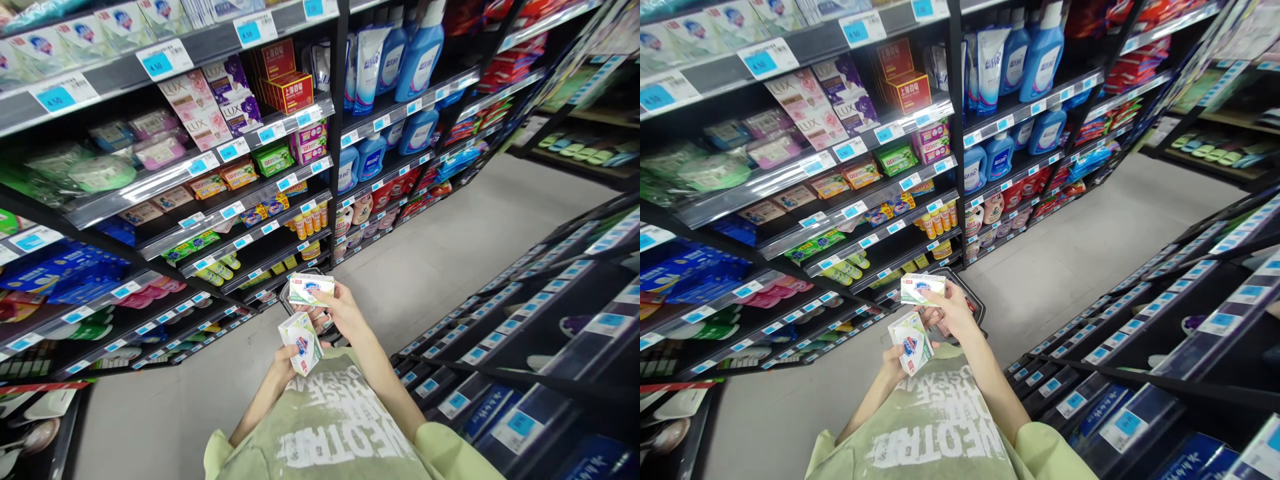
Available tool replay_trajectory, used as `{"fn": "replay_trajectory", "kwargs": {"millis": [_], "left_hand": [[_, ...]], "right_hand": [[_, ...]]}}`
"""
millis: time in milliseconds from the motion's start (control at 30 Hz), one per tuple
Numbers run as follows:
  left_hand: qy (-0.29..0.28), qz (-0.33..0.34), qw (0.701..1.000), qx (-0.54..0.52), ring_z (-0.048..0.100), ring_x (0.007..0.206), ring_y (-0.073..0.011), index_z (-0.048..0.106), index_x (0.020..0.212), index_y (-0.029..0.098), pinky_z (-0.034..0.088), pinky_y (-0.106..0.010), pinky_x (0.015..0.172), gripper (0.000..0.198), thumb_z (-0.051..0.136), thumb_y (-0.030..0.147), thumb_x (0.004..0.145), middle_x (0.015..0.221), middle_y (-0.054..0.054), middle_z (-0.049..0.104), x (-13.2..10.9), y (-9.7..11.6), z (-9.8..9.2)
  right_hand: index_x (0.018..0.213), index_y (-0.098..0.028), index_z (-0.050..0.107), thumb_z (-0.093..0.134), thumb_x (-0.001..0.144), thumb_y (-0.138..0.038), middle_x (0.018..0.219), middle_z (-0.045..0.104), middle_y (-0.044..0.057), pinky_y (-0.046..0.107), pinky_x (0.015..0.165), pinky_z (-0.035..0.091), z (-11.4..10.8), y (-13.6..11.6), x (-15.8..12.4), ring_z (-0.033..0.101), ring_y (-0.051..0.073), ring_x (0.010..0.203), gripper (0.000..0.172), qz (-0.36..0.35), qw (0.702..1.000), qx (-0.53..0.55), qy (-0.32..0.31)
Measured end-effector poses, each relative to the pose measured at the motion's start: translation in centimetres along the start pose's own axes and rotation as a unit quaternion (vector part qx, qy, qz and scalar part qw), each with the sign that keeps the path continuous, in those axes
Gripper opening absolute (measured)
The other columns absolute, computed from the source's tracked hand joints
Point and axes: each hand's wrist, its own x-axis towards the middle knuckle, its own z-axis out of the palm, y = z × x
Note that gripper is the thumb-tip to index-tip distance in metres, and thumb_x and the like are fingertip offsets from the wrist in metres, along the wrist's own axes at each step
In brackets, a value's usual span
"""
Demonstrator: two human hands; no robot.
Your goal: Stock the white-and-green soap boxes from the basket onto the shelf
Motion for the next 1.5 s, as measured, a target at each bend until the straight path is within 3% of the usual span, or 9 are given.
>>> {"fn": "replay_trajectory", "kwargs": {"millis": [167, 367, 500, 667, 1000, 1100, 1233, 1500], "left_hand": [[0.023, 0.015, 1.000, -0.014, 0.073, 0.102, -0.0484, 0.059, 0.137, 0.022, 0.059, -0.051, 0.086, 0.102, 0.093, 0.049, 0.045, 0.125, -0.019, 0.073, 0.0, -0.2, 0.0], [0.031, 0.032, 0.998, -0.036, 0.072, 0.105, -0.0490, 0.056, 0.143, 0.026, 0.057, -0.055, 0.090, 0.105, 0.092, 0.043, 0.046, 0.132, -0.019, 0.070, 0.1, -0.2, -0.1], [0.035, 0.030, 0.998, -0.046, 0.071, 0.105, -0.0507, 0.065, 0.133, 0.022, 0.056, -0.059, 0.092, 0.090, 0.091, 0.043, 0.049, 0.123, -0.019, 0.074, 0.0, -0.4, -1.2], [0.025, 0.016, 0.999, -0.039, 0.070, 0.107, -0.0517, 0.074, 0.114, 0.016, 0.054, -0.062, 0.097, 0.069, 0.089, 0.045, 0.054, 0.109, -0.019, 0.078, -0.3, -0.9, -2.4], [0.018, 0.008, 0.998, -0.060, 0.070, 0.107, -0.0516, 0.071, 0.122, 0.019, 0.055, -0.061, 0.096, 0.076, 0.089, 0.042, 0.051, 0.112, -0.018, 0.078, 0.0, -0.5, -1.4], [0.023, 0.012, 0.999, -0.048, 0.072, 0.103, -0.0505, 0.068, 0.127, 0.020, 0.056, -0.059, 0.092, 0.085, 0.090, 0.044, 0.049, 0.114, -0.017, 0.077, 0.0, -0.3, -0.9], [0.011, 0.016, 1.000, -0.015, 0.073, 0.100, -0.0497, 0.062, 0.136, 0.022, 0.058, -0.057, 0.088, 0.100, 0.093, 0.049, 0.044, 0.122, -0.018, 0.074, 0.1, -0.1, -0.1], [-0.016, 0.001, 1.000, -0.008, 0.072, 0.103, -0.0485, 0.058, 0.140, 0.021, 0.056, -0.054, 0.091, 0.103, 0.090, 0.050, 0.048, 0.127, -0.019, 0.071, 0.8, 0.4, 0.6]], "right_hand": [[0.097, -0.021, 0.074, 0.092, 0.063, -0.025, 0.101, 0.080, 0.005, 0.029, 0.075, 0.059, 0.1, 0.1, 0.1, 0.074, 0.021, 0.089, 0.039, -0.050, 0.998, -0.019, 0.016], [0.109, -0.024, 0.075, 0.090, 0.066, -0.024, 0.118, 0.077, 0.008, 0.040, 0.095, 0.058, -0.2, 0.4, 0.2, 0.071, 0.027, 0.109, 0.045, -0.102, 0.991, -0.090, -0.015], [0.104, -0.025, 0.079, 0.086, 0.072, -0.022, 0.138, 0.067, 0.010, 0.044, 0.109, 0.049, -0.6, 0.6, 0.4, 0.063, 0.028, 0.127, 0.033, -0.201, 0.961, -0.168, -0.087], [0.099, -0.028, 0.080, 0.084, 0.074, -0.018, 0.137, 0.066, 0.010, 0.046, 0.107, 0.049, -0.8, 0.6, 0.5, 0.064, 0.028, 0.122, 0.027, -0.250, 0.940, -0.202, -0.118], [0.098, -0.028, 0.080, 0.083, 0.073, -0.020, 0.133, 0.068, 0.010, 0.046, 0.108, 0.048, -0.8, 0.4, 0.4, 0.063, 0.029, 0.125, 0.027, -0.244, 0.942, -0.199, -0.116], [0.103, -0.026, 0.078, 0.087, 0.071, -0.024, 0.125, 0.072, 0.010, 0.043, 0.103, 0.051, -0.8, 0.6, 0.5, 0.066, 0.029, 0.119, 0.033, -0.212, 0.956, -0.185, -0.081], [0.102, -0.022, 0.075, 0.089, 0.070, -0.032, 0.100, 0.078, 0.006, 0.036, 0.084, 0.056, -0.7, 0.7, 0.6, 0.071, 0.024, 0.092, 0.036, -0.138, 0.980, -0.145, 0.005], [0.094, -0.020, 0.074, 0.089, 0.071, -0.037, 0.097, 0.079, 0.005, 0.030, 0.076, 0.058, -0.8, 0.6, 0.9, 0.072, 0.021, 0.086, 0.032, -0.084, 0.994, -0.043, 0.057]]}}
